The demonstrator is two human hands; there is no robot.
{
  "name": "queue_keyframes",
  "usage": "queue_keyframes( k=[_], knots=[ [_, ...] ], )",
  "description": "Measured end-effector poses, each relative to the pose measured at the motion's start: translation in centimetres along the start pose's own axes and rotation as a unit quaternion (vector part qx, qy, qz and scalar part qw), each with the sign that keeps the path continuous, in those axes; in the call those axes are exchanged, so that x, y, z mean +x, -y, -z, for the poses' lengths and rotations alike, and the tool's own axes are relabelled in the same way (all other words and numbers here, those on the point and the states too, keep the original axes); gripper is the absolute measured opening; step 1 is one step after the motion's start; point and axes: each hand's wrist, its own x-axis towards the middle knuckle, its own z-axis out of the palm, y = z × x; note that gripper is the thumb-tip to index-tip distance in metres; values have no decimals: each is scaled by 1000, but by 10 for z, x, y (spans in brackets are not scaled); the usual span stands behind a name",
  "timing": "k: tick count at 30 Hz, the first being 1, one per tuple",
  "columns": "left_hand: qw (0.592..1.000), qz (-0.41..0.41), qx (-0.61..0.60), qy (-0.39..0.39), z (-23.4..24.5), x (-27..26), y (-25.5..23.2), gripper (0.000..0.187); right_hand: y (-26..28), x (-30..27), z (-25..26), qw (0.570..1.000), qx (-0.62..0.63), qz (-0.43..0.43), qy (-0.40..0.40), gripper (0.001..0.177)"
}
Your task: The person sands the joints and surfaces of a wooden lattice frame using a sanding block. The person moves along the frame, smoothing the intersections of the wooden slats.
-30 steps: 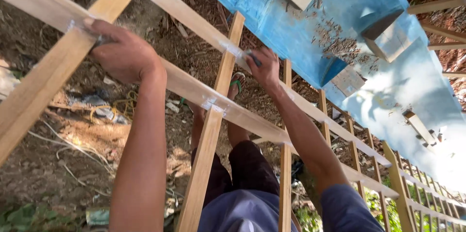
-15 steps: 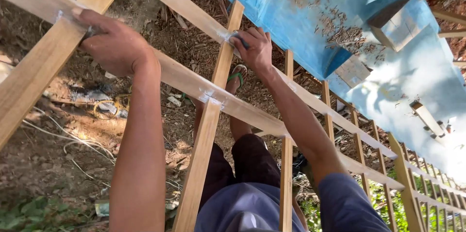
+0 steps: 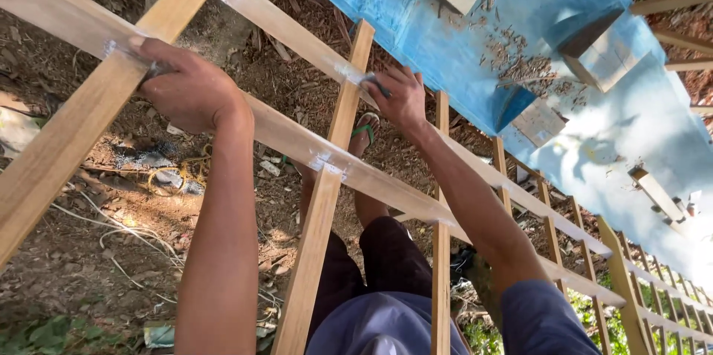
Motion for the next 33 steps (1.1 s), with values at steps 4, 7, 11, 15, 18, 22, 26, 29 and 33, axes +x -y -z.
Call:
queue_keyframes(
  k=[4,7,11,15,18,22,26,29,33],
  knots=[
    [1000,-18,-5,7,6,-2,6,70,11,4,-21,999,23,-27,-13,29],
    [1000,-3,-14,-1,3,-2,-3,74,20,31,-5,999,40,-9,-11,35],
    [998,9,-27,53,17,-11,-4,56,4,-20,-15,991,113,-50,-58,18],
    [999,8,-42,15,0,-1,7,56,10,16,-17,999,44,-9,-2,30],
    [999,35,-8,27,8,-7,-9,75,6,20,-7,997,71,19,-11,35],
    [1000,24,5,14,1,-2,-3,79,-3,10,-20,996,93,11,-9,30],
    [999,-13,-40,28,4,-6,6,75,8,31,-21,995,97,22,1,27],
    [999,-1,-30,16,-2,1,7,61,6,3,-10,998,67,16,15,38],
    [1000,-6,-2,9,0,-3,3,63,11,11,-17,998,68,7,-15,25]
  ],
)
